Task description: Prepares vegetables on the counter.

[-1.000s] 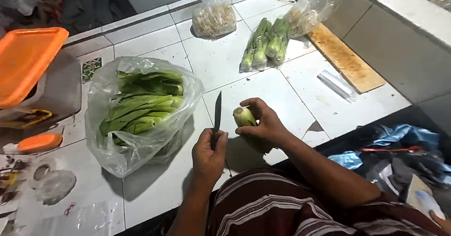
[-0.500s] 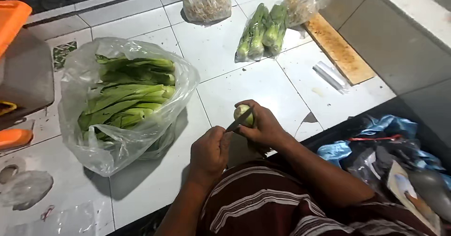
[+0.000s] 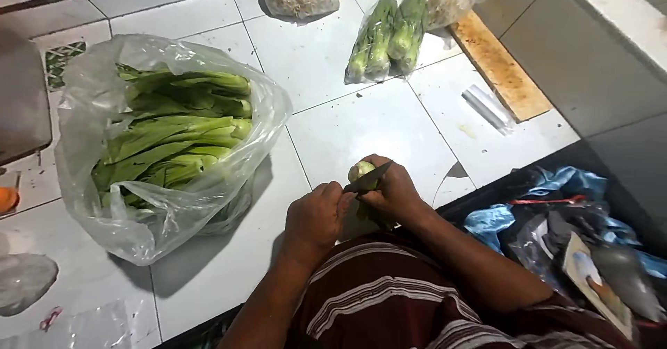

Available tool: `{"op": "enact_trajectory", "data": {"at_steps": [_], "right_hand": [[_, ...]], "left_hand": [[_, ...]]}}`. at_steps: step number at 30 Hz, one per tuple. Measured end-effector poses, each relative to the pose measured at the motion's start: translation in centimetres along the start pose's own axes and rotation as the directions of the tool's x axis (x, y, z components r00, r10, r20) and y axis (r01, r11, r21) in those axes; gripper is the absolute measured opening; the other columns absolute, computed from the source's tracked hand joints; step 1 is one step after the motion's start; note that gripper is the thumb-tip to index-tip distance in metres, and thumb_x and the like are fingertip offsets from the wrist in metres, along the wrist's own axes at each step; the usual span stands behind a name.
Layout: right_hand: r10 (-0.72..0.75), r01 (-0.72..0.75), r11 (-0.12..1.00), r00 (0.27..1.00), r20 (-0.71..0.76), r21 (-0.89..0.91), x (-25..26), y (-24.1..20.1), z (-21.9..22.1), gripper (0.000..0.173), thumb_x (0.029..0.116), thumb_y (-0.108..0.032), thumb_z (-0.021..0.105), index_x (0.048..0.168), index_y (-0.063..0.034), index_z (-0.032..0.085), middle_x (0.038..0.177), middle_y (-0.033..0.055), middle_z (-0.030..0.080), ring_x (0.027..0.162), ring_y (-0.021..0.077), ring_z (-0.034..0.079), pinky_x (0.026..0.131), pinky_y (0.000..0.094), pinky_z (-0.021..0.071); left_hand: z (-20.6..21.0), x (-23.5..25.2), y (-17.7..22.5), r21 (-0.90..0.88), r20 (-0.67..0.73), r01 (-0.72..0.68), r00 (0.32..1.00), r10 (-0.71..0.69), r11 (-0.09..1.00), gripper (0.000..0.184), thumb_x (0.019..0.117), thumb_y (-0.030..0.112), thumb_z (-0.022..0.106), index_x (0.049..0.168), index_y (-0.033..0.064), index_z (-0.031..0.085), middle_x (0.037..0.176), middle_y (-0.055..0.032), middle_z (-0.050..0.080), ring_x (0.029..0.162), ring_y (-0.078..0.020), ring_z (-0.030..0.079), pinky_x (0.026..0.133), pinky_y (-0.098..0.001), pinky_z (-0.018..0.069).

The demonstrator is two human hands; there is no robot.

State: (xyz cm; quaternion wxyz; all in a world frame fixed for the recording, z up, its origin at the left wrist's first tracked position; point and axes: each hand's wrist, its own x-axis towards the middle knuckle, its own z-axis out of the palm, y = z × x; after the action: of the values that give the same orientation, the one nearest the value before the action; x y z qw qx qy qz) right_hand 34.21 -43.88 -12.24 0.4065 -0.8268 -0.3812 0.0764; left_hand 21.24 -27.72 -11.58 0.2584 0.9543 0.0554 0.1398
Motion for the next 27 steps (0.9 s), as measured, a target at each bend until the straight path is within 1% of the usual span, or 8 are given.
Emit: {"op": "enact_trajectory", "data": {"at_steps": [5,9,12,15,18,22,25,27], "right_hand": [[-0.064,0.069,0.994,0.996,-0.057,0.081,0.1,0.5,0.6,0.045,0.0798,-0.028,0.084,0.114,-0.0049,0.066,0.095,0.0049,0.069,0.087,0.0131,0.068,0.079,0.0346,0.0605],[-0.097,0.120,0.977,0.986,-0.136,0.174,0.5,0.1,-0.3,0.045,0.0806,-0.033,0.085,0.110,-0.0057,0.065,0.096,0.0024,0.070,0.087,0.0073,0.069,0.079,0.0280,0.0620],[-0.040,0.048,0.977,0.998,-0.045,0.208,1.3,0.4,-0.5,0.064,0.0764,-0.032,0.091,0.125,-0.0058,0.058,0.105,0.0056,0.070,0.091,0.0117,0.070,0.082,0.0333,0.0627],[-0.001,-0.012,0.951,0.999,0.041,0.308,2.1,0.2,0.6,0.081,0.0693,-0.023,0.095,0.133,-0.0065,0.047,0.108,0.0074,0.066,0.091,0.0144,0.069,0.081,0.0343,0.0624],[-0.038,0.020,0.910,0.999,0.035,0.414,2.6,0.1,1.1,0.066,0.0702,-0.020,0.095,0.119,-0.0071,0.053,0.101,0.0065,0.068,0.084,0.0144,0.070,0.074,0.0329,0.0645],[-0.141,0.095,0.871,0.988,0.061,0.481,3.7,1.4,0.3,0.047,0.0824,-0.017,0.084,0.124,-0.0022,0.067,0.116,0.0085,0.066,0.101,0.0163,0.067,0.088,0.0349,0.0605],[-0.102,-0.065,0.722,0.975,0.198,0.689,4.7,1.7,-0.7,0.056,0.0900,-0.003,0.071,0.142,0.0013,0.050,0.114,0.0139,0.070,0.095,0.0203,0.071,0.084,0.0375,0.0618],[-0.086,-0.159,0.646,0.957,0.278,0.746,5.3,2.1,-1.0,0.055,0.0947,-0.009,0.064,0.145,0.0011,0.044,0.113,0.0152,0.069,0.095,0.0201,0.070,0.084,0.0367,0.0606]], "left_hand": [[0.6,0.4,-1.7,0.061,-0.026,0.001,1.000,0.001,0.998,0.049,0.1090,0.046,0.037,0.082,0.0104,0.059,0.069,-0.0027,0.053,0.057,-0.0188,0.056,0.047,-0.0370,0.0451],[0.8,-0.1,-5.7,0.044,0.031,0.263,0.964,-0.264,0.964,0.046,0.1096,0.041,0.039,0.091,0.0060,0.062,0.071,-0.0090,0.058,0.064,-0.0273,0.062,0.056,-0.0497,0.0524],[0.5,0.5,-4.9,-0.249,-0.055,0.276,0.953,-0.298,0.928,0.038,0.1079,0.038,0.046,0.096,0.0047,0.060,0.067,-0.0029,0.052,0.055,-0.0149,0.052,0.051,-0.0351,0.0471],[0.1,2.3,-2.6,-0.561,-0.066,0.178,0.964,-0.258,0.809,0.040,0.0973,0.038,0.067,0.121,0.0073,0.062,0.089,0.0001,0.066,0.061,-0.0083,0.056,0.052,-0.0263,0.0509],[-0.1,3.6,-2.0,-0.700,-0.022,0.122,0.981,-0.191,0.704,0.043,0.1007,0.032,0.065,0.139,0.0111,0.061,0.114,-0.0010,0.070,0.066,-0.0069,0.059,0.055,-0.0226,0.0515],[-0.7,4.8,-2.4,-0.769,0.068,0.157,0.984,-0.164,0.620,0.030,0.1039,0.020,0.061,0.133,0.0138,0.068,0.114,-0.0027,0.069,0.059,-0.0088,0.057,0.048,-0.0227,0.0508],[-1.4,5.9,-2.7,-0.769,0.104,0.201,0.976,-0.191,0.607,0.023,0.1022,0.020,0.065,0.123,0.0122,0.070,0.090,-0.0050,0.070,0.057,-0.0116,0.059,0.048,-0.0238,0.0512],[-1.5,7.0,-2.8,-0.771,0.097,0.194,0.977,-0.189,0.607,0.019,0.1002,0.018,0.067,0.116,0.0078,0.070,0.087,-0.0044,0.070,0.062,-0.0117,0.063,0.052,-0.0244,0.0542]]}}
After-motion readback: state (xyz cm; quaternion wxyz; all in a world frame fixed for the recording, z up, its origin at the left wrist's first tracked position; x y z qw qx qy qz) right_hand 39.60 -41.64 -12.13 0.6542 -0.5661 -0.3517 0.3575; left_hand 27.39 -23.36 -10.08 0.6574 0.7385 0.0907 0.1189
